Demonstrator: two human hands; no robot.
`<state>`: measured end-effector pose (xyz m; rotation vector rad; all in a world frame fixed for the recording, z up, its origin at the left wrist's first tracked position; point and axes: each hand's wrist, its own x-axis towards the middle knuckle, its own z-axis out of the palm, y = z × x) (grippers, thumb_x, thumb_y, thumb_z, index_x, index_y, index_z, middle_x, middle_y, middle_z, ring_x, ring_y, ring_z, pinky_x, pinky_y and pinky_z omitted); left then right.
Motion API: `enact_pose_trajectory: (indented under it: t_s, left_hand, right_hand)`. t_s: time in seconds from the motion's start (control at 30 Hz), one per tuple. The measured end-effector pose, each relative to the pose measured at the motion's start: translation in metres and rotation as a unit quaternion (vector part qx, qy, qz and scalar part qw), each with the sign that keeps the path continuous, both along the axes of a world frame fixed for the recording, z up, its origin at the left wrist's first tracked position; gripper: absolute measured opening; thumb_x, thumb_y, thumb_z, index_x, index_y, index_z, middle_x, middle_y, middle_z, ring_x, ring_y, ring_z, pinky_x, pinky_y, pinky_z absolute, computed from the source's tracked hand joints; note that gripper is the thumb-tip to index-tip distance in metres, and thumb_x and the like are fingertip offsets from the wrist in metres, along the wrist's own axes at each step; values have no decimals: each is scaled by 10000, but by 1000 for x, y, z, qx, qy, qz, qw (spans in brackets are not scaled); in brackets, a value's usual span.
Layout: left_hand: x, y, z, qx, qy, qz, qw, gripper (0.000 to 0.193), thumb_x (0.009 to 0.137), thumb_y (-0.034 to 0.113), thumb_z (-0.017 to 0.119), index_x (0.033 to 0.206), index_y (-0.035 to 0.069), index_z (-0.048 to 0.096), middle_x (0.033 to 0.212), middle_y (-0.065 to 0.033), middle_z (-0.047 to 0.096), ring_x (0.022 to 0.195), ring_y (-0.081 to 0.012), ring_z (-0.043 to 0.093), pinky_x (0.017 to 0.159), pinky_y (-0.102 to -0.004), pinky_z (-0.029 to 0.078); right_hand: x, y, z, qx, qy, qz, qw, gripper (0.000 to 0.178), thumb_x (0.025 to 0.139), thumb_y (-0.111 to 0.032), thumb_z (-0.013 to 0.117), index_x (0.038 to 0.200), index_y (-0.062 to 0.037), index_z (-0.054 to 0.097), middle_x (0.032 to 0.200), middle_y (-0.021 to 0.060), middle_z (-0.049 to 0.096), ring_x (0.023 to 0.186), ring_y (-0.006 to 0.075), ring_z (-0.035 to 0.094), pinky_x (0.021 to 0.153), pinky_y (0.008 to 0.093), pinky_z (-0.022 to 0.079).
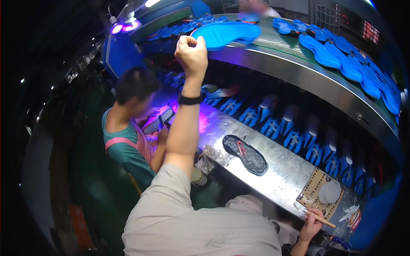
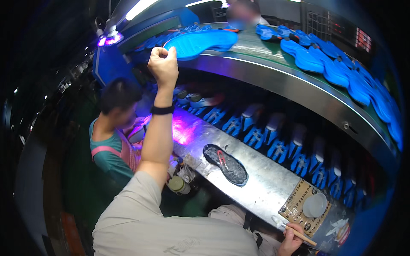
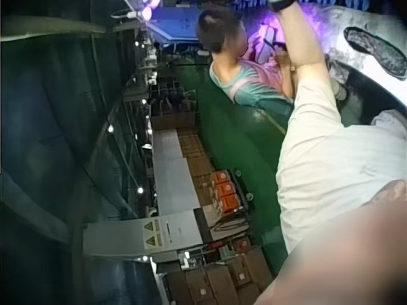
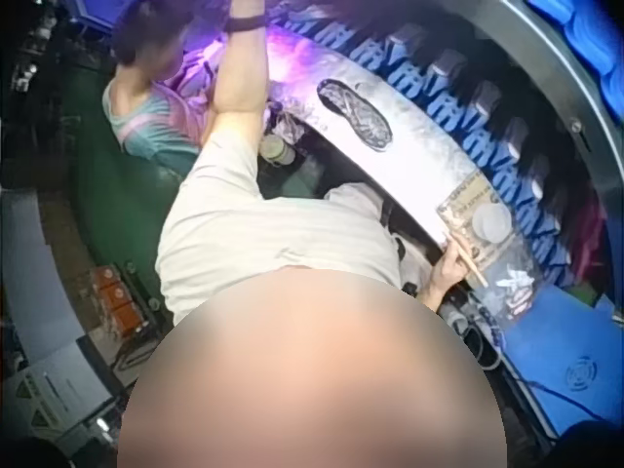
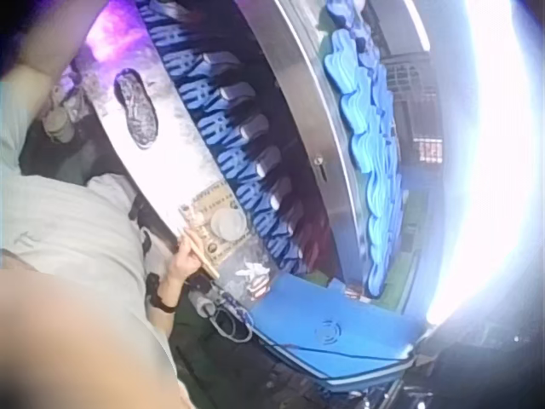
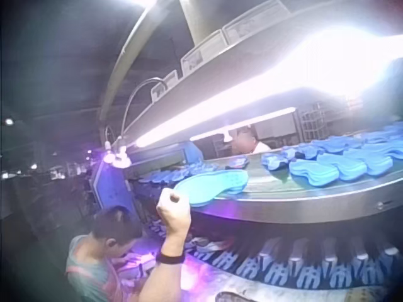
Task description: Applying adhesive to shoe soles and placing them on an assembly line conveyor.
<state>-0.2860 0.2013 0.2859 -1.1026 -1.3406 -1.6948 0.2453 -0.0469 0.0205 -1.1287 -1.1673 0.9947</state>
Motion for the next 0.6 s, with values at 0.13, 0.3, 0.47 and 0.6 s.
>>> enact_pose_trajectory:
  t_s: [0.13, 0.3, 0.47, 0.6]
  left_hand:
    - [59, -63, -25, 26, -83, -138, 987, 155, 808, 16, 709, 927, 63, 622, 851, 31, 547, 736, -68, 474, 647, -237, 411]
    - [177, -86, -109, -136, -292, -570, 756, 303, 926, 101, 537, 1167, -49, 644, 995, -144, 693, 875, -200, 678, 844, -321, 539]
    - [262, -118, -207, -397, -357, -643, 548, 342, 880, 239, 580, 1091, -23, 643, 931, -124, 699, 823, -219, 677, 798, -312, 540]
    - [308, -160, -261, -389, -491, -740, 244, 747, 878, 375, 631, 1415, -84, 389, 1335, -267, 539, 1171, -346, 606, 964, -429, 511]
  right_hand:
    - [18, 0, 8, -24, -14, -12, 1000, 151, 915, -97, 617, 1029, 1, 629, 871, 32, 609, 693, 66, 511, 625, 194, 401]
    - [81, 20, 3, 31, -155, -109, 981, 118, 915, -53, 620, 960, 45, 667, 944, 64, 661, 881, 137, 591, 778, 279, 468]
    - [128, 48, 5, -27, -260, -201, 944, 153, 890, -138, 652, 937, 3, 688, 686, 62, 640, 642, 144, 600, 618, 310, 470]
    - [139, 61, 2, -45, -331, -215, 918, 201, 874, -224, 640, 896, -32, 695, 662, 154, 639, 620, 261, 658, 600, 359, 490]
